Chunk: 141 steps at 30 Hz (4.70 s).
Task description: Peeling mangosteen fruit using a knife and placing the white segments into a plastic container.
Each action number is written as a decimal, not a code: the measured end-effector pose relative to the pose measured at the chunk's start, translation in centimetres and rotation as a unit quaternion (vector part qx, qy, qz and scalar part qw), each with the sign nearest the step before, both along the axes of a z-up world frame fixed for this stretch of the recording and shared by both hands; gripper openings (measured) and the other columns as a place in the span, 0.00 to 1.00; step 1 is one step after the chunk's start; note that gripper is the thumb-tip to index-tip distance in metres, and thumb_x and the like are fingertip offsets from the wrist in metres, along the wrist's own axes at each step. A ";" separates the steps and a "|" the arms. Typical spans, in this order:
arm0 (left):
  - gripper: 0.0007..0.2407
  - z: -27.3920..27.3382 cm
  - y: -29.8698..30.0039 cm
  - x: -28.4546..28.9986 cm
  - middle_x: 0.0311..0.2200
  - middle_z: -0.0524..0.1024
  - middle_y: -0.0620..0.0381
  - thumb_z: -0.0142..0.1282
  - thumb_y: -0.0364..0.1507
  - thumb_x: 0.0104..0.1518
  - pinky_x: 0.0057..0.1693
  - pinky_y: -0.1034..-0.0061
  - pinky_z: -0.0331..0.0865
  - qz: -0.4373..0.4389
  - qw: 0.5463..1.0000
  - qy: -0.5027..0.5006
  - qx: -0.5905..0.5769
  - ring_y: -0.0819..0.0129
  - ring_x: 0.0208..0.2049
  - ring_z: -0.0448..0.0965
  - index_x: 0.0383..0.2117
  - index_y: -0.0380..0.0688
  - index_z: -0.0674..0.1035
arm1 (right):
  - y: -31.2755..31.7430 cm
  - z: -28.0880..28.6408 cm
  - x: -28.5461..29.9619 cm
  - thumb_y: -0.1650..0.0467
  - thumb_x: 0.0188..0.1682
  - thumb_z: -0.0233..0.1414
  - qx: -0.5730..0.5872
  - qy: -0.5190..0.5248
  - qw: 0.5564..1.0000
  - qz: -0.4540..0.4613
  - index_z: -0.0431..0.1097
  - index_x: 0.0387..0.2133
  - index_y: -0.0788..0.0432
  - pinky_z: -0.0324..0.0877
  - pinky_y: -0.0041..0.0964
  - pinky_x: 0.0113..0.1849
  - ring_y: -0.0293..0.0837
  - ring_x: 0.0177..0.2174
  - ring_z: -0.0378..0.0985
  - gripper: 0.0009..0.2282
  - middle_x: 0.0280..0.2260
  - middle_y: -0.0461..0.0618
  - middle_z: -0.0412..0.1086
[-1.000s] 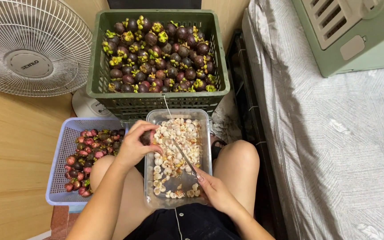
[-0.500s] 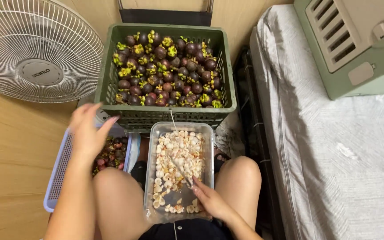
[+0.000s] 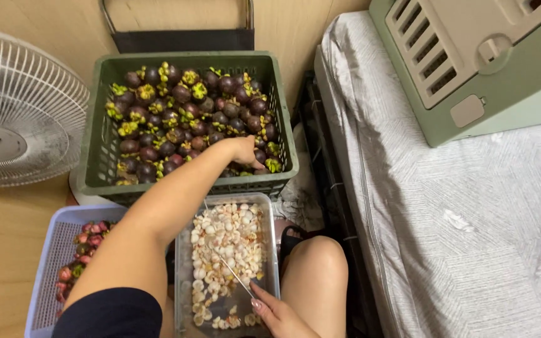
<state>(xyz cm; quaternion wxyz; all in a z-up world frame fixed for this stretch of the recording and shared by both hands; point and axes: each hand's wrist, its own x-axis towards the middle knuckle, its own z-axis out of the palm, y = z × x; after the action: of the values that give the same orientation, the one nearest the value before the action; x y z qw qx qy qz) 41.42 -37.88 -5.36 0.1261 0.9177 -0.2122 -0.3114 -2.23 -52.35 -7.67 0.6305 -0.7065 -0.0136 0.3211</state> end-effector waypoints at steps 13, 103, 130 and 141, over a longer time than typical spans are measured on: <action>0.30 -1.1 9.0 -2.4 0.57 0.75 0.43 0.58 0.52 0.53 0.62 0.64 0.67 0.072 0.994 0.050 0.061 0.51 0.56 0.76 0.50 0.35 0.81 | -0.1 4.4 0.5 0.64 0.58 0.45 0.013 -0.039 0.999 0.010 0.55 0.66 0.60 0.58 0.28 0.58 0.37 0.59 0.65 0.24 0.61 0.51 0.67; 0.24 8.1 14.8 -32.8 0.38 0.80 0.44 0.38 0.47 0.71 0.34 0.69 0.69 0.320 0.307 0.077 -0.893 0.60 0.30 0.76 0.46 0.35 0.77 | 14.3 16.4 11.0 0.43 0.56 0.27 0.408 0.027 0.913 -0.013 0.55 0.13 0.58 0.50 0.33 0.16 0.38 0.10 0.50 0.35 0.11 0.45 0.51; 0.18 10.3 13.4 -30.8 0.24 0.72 0.57 0.42 0.45 0.68 0.34 0.78 0.70 0.434 0.610 -0.022 -0.663 0.73 0.24 0.73 0.33 0.40 0.72 | 4.5 15.6 2.6 0.58 0.55 0.45 -0.267 -0.230 0.933 0.072 0.63 0.63 0.38 0.74 0.46 0.33 0.55 0.24 0.80 0.21 0.19 0.60 0.73; 0.18 6.4 10.4 -29.3 0.23 0.73 0.56 0.43 0.46 0.67 0.30 0.73 0.69 0.545 0.445 -0.003 -0.710 0.69 0.22 0.72 0.32 0.42 0.73 | 3.6 8.0 -0.9 0.59 0.60 0.42 -0.084 -0.230 0.968 -0.064 0.60 0.65 0.47 0.73 0.40 0.46 0.43 0.43 0.82 0.21 0.50 0.57 0.76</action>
<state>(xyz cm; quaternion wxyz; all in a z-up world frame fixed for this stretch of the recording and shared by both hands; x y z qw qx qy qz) 12.14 -27.50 1.05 0.8773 0.4350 0.1847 0.0835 -3.11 -48.77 0.33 0.5684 -0.8109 -0.0861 0.1095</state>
